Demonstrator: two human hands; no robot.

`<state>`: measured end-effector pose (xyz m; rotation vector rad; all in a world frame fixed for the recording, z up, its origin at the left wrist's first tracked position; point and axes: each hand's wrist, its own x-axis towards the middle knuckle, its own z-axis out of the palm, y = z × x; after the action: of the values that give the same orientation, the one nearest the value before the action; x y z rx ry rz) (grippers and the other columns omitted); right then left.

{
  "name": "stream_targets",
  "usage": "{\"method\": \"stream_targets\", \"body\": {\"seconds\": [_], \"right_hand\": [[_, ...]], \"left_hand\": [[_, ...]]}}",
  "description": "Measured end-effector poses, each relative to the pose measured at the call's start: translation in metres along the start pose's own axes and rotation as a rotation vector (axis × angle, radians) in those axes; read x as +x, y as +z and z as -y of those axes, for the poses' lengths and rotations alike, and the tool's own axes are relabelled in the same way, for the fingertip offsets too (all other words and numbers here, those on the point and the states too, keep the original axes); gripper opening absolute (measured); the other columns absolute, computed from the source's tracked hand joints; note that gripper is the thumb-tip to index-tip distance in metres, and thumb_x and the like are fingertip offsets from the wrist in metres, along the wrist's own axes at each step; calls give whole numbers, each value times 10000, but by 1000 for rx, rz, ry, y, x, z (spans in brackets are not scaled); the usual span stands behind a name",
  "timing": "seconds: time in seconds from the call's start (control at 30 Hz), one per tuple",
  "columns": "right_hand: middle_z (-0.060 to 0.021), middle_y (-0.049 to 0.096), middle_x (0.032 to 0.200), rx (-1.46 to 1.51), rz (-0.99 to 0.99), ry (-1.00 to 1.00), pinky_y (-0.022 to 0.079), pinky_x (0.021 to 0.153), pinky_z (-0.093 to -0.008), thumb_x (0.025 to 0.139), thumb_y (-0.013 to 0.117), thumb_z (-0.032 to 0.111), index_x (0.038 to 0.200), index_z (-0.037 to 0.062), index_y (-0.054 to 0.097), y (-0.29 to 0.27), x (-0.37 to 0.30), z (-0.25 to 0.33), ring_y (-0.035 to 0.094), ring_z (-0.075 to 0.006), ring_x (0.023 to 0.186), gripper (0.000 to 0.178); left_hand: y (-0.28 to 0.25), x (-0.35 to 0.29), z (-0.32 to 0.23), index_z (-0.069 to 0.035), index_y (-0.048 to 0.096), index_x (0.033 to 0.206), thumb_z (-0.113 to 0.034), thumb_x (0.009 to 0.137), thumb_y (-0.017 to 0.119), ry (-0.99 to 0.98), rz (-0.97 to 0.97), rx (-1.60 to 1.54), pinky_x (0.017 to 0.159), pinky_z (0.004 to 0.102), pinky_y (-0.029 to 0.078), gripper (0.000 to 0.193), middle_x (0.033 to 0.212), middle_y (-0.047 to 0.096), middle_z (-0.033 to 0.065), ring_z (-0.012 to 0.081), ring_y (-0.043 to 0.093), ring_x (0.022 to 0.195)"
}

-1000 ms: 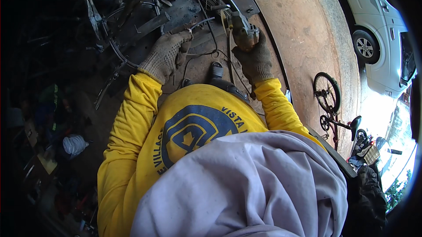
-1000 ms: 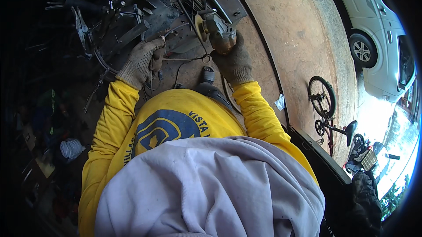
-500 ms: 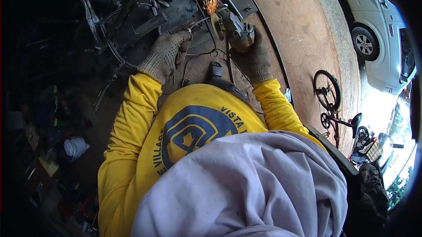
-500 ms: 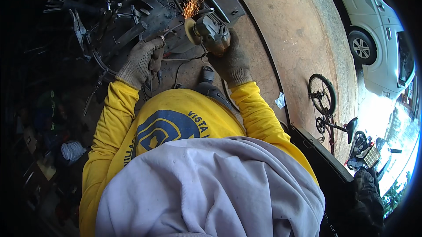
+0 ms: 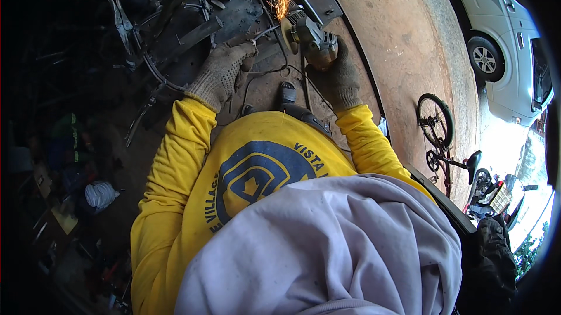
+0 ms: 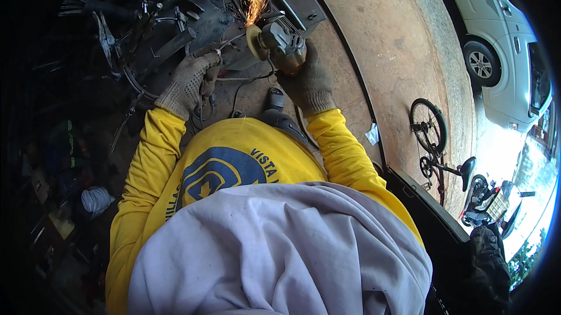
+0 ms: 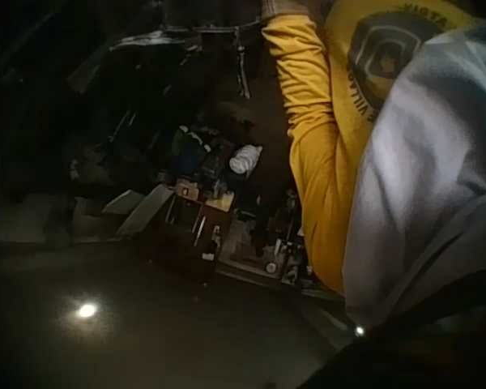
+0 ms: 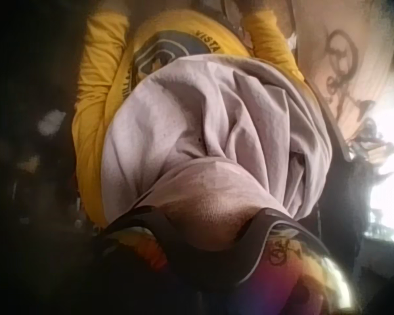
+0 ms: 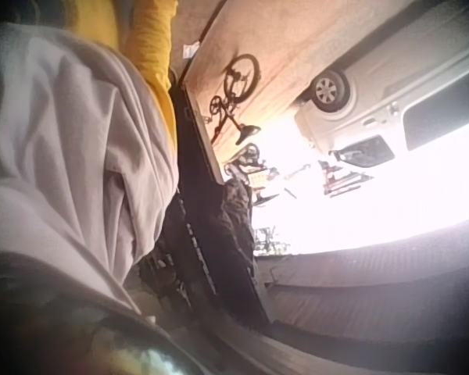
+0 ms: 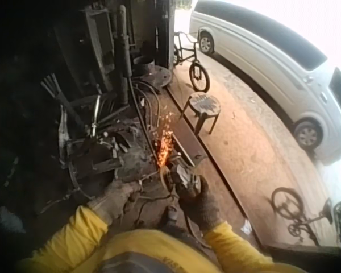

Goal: The person uses an angle grinder to smooth the edges of a metal frame, then secures metal components together using locking pliers and performs arc welding with a welding rod.

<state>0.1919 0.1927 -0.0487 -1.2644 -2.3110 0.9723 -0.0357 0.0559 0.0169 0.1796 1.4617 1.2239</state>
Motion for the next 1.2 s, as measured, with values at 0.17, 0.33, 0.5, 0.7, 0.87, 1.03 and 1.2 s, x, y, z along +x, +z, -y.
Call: {"method": "stream_targets", "body": {"seconds": [0.17,0.33,0.5,0.7,0.87,1.03,1.2], "right_hand": [[-250,650,1226,12,9,5,550,902,-460,692,874,317,1456,76,367,-2,1,3,668,-419,1086,949],[-252,626,1269,10,101,147,539,949,-447,702,872,296,1464,47,341,-15,3,17,646,-407,1142,961],[-230,604,1312,137,142,270,527,999,-424,707,881,287,1464,22,324,-8,-1,1,630,-371,1186,976],[-152,655,1190,414,-19,110,537,934,-393,678,890,200,1345,34,467,-4,-11,-7,663,-277,1065,807],[-205,581,1340,404,101,89,506,1037,-415,689,898,204,1457,31,343,-15,-9,2,604,-334,1218,963],[-215,573,1355,417,108,86,491,1056,-419,692,891,195,1471,19,329,-14,-7,2,588,-340,1249,977],[-224,569,1361,404,106,60,487,1062,-423,685,890,192,1477,19,324,-7,-6,-6,584,-340,1258,989]], "left_hand": [[-1,3,4,-120,687,1086,-224,932,654,-13,1,-39,375,221,347,189,680,565,-17,83,438,414],[-4,1,5,-109,668,933,-225,941,650,6,-33,-99,382,223,335,118,622,523,-28,86,412,402],[-19,8,6,-104,544,777,-215,1023,536,22,254,-262,393,256,254,270,580,434,-23,85,314,379],[-17,12,6,-125,487,751,-287,1055,487,-107,288,-365,409,257,246,344,515,370,-27,89,296,366],[-20,17,20,-146,459,767,-303,1068,459,-102,372,-429,420,253,245,339,504,347,-41,82,318,390],[-8,14,11,-164,460,770,-327,1077,442,-130,306,-335,429,260,250,348,515,356,-47,79,317,392],[-15,17,19,-173,464,785,-319,1079,435,-146,288,-339,434,264,250,330,534,359,-48,80,318,392]]}}
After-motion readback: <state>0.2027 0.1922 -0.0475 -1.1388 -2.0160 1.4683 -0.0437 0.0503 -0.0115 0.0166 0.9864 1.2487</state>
